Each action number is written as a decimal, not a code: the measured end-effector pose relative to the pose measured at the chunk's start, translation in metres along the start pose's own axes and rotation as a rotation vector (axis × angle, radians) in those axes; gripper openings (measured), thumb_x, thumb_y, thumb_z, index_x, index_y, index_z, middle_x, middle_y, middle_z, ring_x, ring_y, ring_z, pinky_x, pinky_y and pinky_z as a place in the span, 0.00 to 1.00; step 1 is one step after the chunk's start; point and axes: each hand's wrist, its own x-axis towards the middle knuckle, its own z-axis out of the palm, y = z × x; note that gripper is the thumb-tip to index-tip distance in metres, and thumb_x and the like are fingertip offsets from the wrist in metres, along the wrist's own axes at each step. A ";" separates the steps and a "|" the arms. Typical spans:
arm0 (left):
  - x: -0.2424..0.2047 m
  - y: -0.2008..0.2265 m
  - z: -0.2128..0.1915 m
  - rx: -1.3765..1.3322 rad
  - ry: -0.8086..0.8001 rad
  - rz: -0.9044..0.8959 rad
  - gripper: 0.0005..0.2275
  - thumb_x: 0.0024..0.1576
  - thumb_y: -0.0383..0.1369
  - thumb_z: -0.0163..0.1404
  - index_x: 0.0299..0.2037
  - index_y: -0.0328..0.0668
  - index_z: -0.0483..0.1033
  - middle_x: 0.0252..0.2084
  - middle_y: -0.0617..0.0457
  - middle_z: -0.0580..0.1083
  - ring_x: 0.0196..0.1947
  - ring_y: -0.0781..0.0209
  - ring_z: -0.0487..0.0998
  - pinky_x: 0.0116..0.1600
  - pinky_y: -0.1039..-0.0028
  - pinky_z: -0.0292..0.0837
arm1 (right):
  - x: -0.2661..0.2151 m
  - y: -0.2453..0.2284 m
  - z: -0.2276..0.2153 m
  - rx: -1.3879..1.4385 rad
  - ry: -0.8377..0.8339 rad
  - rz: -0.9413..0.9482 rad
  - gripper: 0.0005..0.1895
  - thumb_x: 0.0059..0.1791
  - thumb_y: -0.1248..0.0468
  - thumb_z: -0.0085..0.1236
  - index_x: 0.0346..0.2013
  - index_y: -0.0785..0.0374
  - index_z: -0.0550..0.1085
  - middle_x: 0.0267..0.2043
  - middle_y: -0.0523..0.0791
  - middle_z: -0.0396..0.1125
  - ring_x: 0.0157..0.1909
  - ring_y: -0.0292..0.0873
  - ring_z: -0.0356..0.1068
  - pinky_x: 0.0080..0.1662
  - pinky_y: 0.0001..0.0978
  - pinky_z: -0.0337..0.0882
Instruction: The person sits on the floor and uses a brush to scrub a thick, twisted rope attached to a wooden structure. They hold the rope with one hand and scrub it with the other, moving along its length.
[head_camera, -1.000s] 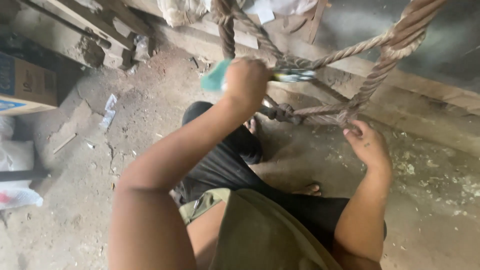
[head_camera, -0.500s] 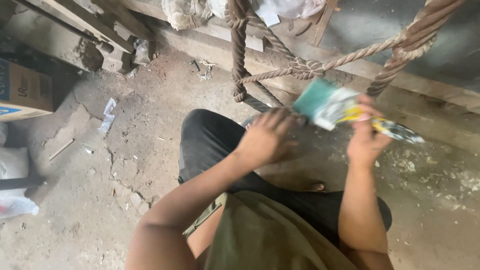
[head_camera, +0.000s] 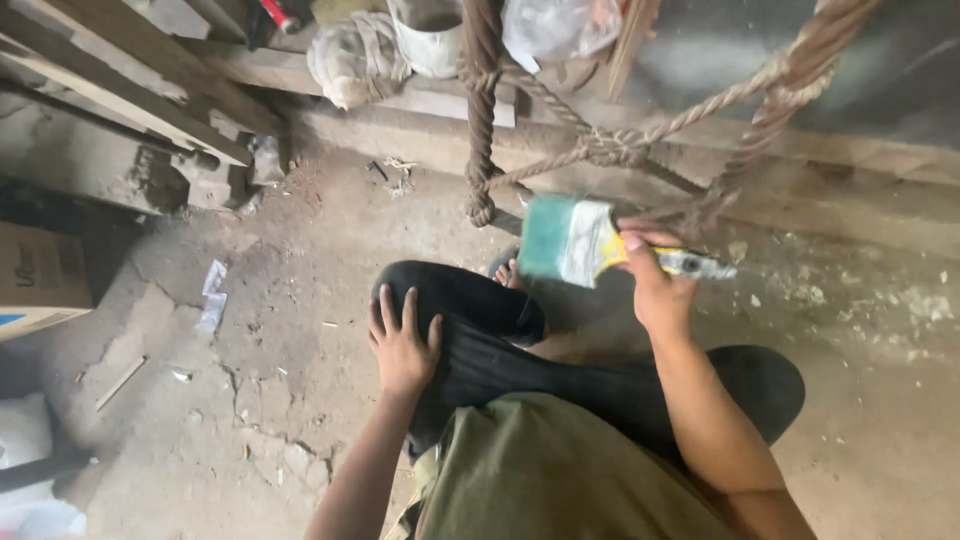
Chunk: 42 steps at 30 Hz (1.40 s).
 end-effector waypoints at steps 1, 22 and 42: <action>-0.002 -0.008 0.009 0.001 0.067 0.039 0.29 0.62 0.54 0.45 0.73 0.61 0.59 0.77 0.40 0.50 0.75 0.30 0.49 0.67 0.37 0.57 | -0.010 -0.019 0.003 -0.244 -0.123 -0.472 0.07 0.49 0.73 0.66 0.39 0.66 0.76 0.46 0.57 0.71 0.49 0.56 0.73 0.49 0.51 0.76; 0.015 -0.034 0.012 -0.296 0.222 0.144 0.26 0.60 0.52 0.44 0.68 0.57 0.66 0.76 0.42 0.55 0.73 0.30 0.52 0.65 0.35 0.53 | 0.008 -0.127 0.041 -0.735 -0.337 -1.166 0.02 0.60 0.80 0.58 0.47 0.77 0.74 0.55 0.62 0.69 0.59 0.61 0.69 0.64 0.53 0.68; 0.036 -0.020 0.022 -0.217 0.243 0.081 0.27 0.59 0.54 0.45 0.66 0.54 0.68 0.75 0.40 0.56 0.73 0.29 0.52 0.65 0.33 0.54 | 0.049 -0.072 0.067 -0.697 -0.065 -0.081 0.03 0.57 0.66 0.55 0.38 0.57 0.73 0.38 0.42 0.72 0.36 0.37 0.76 0.35 0.25 0.78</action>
